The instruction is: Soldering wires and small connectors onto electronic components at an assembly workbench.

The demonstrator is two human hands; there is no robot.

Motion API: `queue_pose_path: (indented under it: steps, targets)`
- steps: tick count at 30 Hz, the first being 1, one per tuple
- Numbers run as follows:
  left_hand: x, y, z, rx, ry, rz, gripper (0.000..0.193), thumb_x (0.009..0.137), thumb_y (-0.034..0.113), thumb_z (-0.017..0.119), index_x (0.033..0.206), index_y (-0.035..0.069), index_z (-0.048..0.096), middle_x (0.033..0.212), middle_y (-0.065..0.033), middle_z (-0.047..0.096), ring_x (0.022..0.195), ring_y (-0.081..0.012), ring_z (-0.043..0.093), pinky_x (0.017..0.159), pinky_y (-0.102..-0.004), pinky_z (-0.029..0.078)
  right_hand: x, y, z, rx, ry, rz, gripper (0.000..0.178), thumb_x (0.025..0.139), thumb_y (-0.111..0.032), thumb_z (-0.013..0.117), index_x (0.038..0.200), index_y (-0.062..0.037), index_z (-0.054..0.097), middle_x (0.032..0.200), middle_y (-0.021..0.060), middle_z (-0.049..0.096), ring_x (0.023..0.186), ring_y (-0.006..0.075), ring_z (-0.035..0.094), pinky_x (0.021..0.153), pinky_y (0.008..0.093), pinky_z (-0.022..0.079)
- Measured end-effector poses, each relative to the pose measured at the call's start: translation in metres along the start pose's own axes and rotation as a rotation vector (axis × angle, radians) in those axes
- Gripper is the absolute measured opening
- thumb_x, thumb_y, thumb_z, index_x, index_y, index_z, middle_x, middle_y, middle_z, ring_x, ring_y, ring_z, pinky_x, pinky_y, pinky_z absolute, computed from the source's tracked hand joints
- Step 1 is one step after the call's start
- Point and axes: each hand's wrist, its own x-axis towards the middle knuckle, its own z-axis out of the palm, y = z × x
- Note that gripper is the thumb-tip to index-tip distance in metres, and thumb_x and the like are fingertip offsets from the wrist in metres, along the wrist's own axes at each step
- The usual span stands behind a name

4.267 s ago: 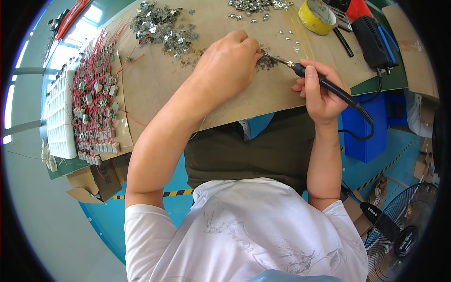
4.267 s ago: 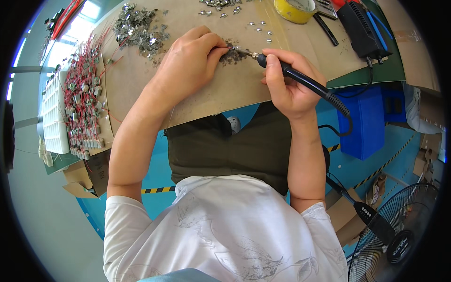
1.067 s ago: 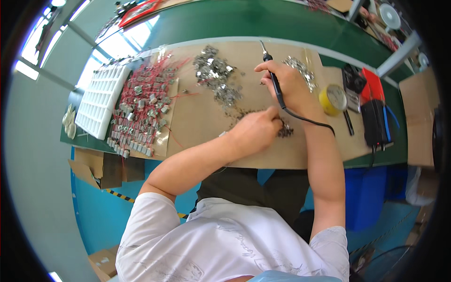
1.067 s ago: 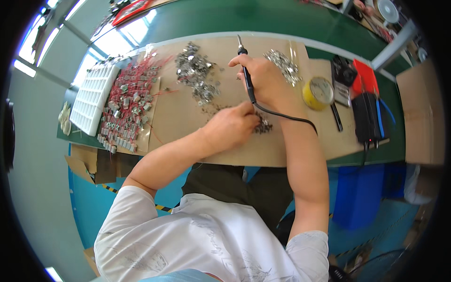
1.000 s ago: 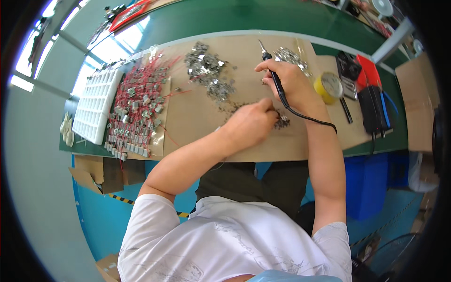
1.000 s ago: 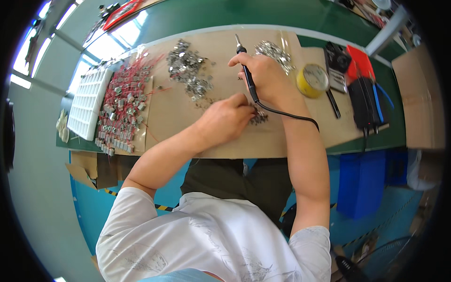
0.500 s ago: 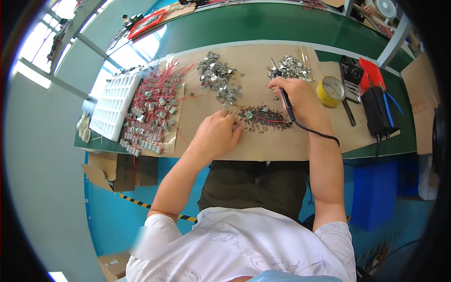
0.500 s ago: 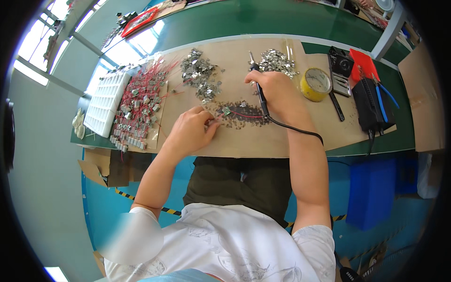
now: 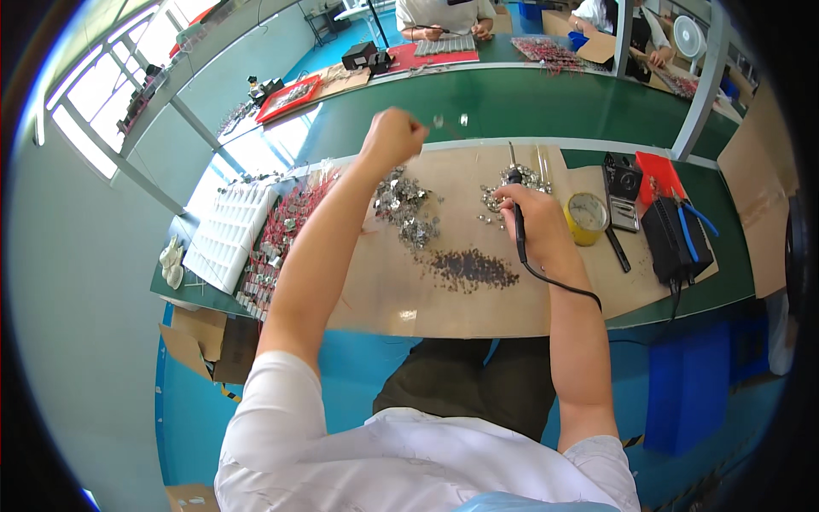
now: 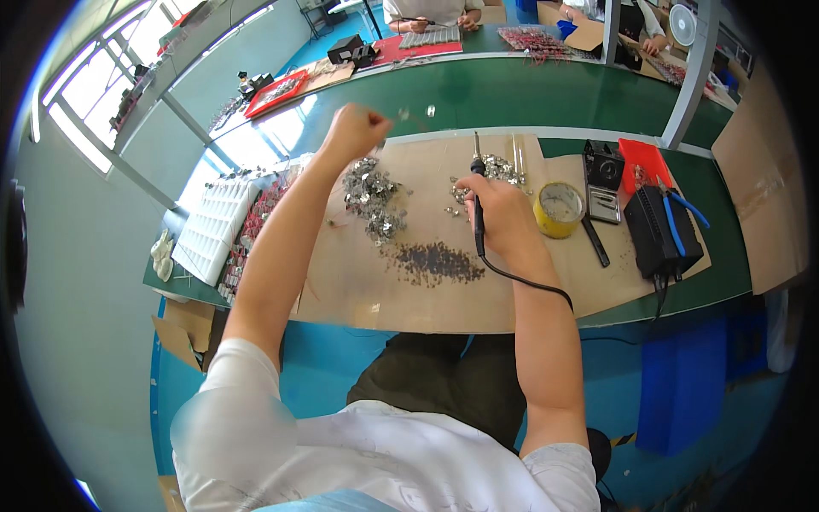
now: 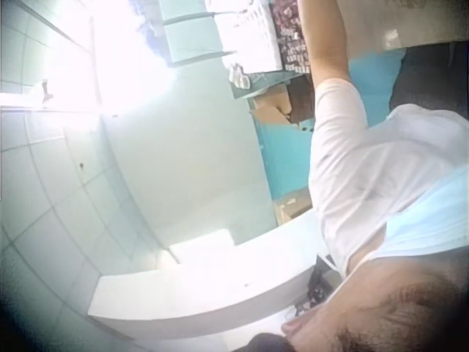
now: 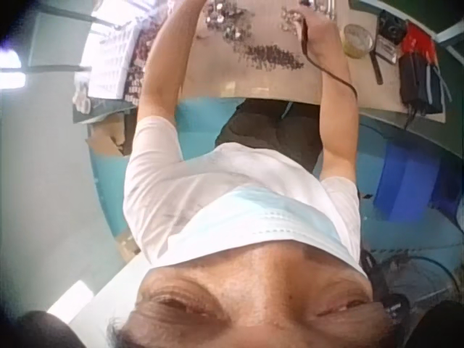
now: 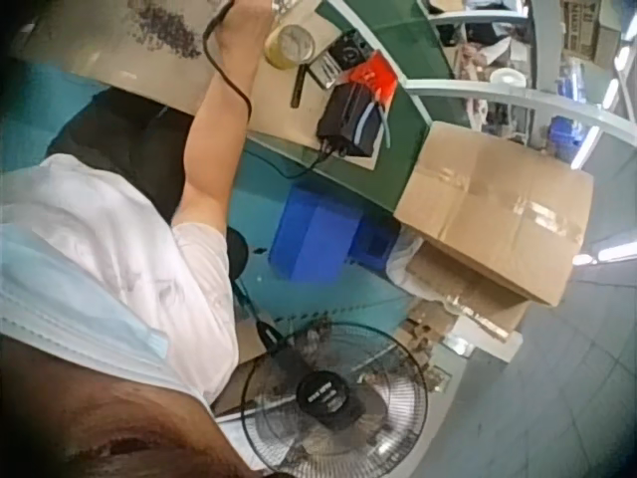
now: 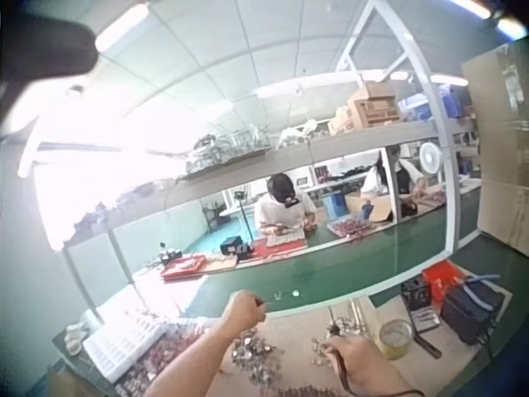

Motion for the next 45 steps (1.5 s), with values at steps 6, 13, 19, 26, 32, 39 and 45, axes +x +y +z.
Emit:
queue_pose_path:
  steps: [6,13,19,26,32,39,45]
  targets:
    - [0.067,-0.022,0.034,0.027,0.04,0.053,0.026,0.084,0.029,0.083,0.097,0.006,0.084,0.085,-0.0183,0.078,0.073,-0.0304,0.075,0.076,-0.0399,0.06,0.004,0.004,0.006,0.037,0.023,-0.075,0.02,0.089,-0.004,0.07,0.107,-0.0111,0.07,0.084,0.0122,0.072,0.078,0.0354,0.07,0.069,0.0454,0.057]
    - [-0.07,0.019,0.037,-0.001,-0.244,0.025,0.022,0.079,0.02,0.071,0.083,0.001,0.08,0.085,-0.0248,0.074,0.084,-0.0405,0.074,0.084,-0.046,0.059,0.006,-0.007,0.01,0.035,-0.15,-0.088,0.022,0.083,-0.003,0.07,0.104,-0.0112,0.069,0.08,0.0114,0.07,0.077,0.0342,0.069,0.069,0.0457,0.056]
    - [-0.108,0.021,0.04,0.112,-0.266,-0.014,0.026,0.08,0.021,0.073,0.094,0.0,0.081,0.086,-0.0263,0.074,0.086,-0.0411,0.074,0.087,-0.0454,0.059,0.003,-0.002,0.02,0.035,-0.22,-0.095,0.028,0.08,0.003,0.073,0.104,-0.009,0.07,0.08,0.0092,0.071,0.077,0.0313,0.07,0.071,0.0406,0.056]
    - [-0.11,0.015,0.058,0.144,-0.262,-0.042,0.023,0.08,0.02,0.071,0.088,0.001,0.08,0.088,-0.0252,0.074,0.089,-0.0416,0.073,0.088,-0.047,0.059,-0.001,-0.005,0.015,0.014,-0.268,-0.099,0.028,0.08,0.002,0.074,0.104,-0.0102,0.07,0.08,0.0087,0.071,0.078,0.0318,0.07,0.071,0.0414,0.056]
    - [-0.109,0.009,0.056,-0.046,-0.199,-0.046,0.024,0.077,0.02,0.073,0.087,-0.001,0.08,0.081,-0.0243,0.073,0.079,-0.0388,0.075,0.082,-0.0431,0.06,-0.002,-0.003,0.022,0.067,-0.264,-0.095,0.029,0.079,-0.01,0.077,0.106,-0.011,0.069,0.079,0.0129,0.07,0.08,0.0357,0.07,0.071,0.0458,0.056]
    - [-0.097,-0.001,0.066,-0.151,-0.166,0.024,0.024,0.076,0.019,0.068,0.082,-0.003,0.077,0.082,-0.0275,0.07,0.082,-0.0439,0.072,0.082,-0.0467,0.059,-0.002,-0.006,0.018,0.046,-0.136,-0.029,0.023,0.083,-0.003,0.075,0.105,-0.0093,0.072,0.082,0.0123,0.072,0.077,0.031,0.071,0.071,0.0388,0.057]
    - [-0.099,-0.003,0.058,-0.399,-0.11,-0.073,0.028,0.083,0.021,0.077,0.092,-0.006,0.079,0.076,-0.0137,0.076,0.063,-0.0186,0.069,0.068,-0.0337,0.057,0.002,-0.017,0.02,0.094,-0.048,0.001,0.026,0.085,0.003,0.073,0.11,-0.0065,0.07,0.087,0.013,0.073,0.081,0.0279,0.073,0.071,0.0365,0.059]
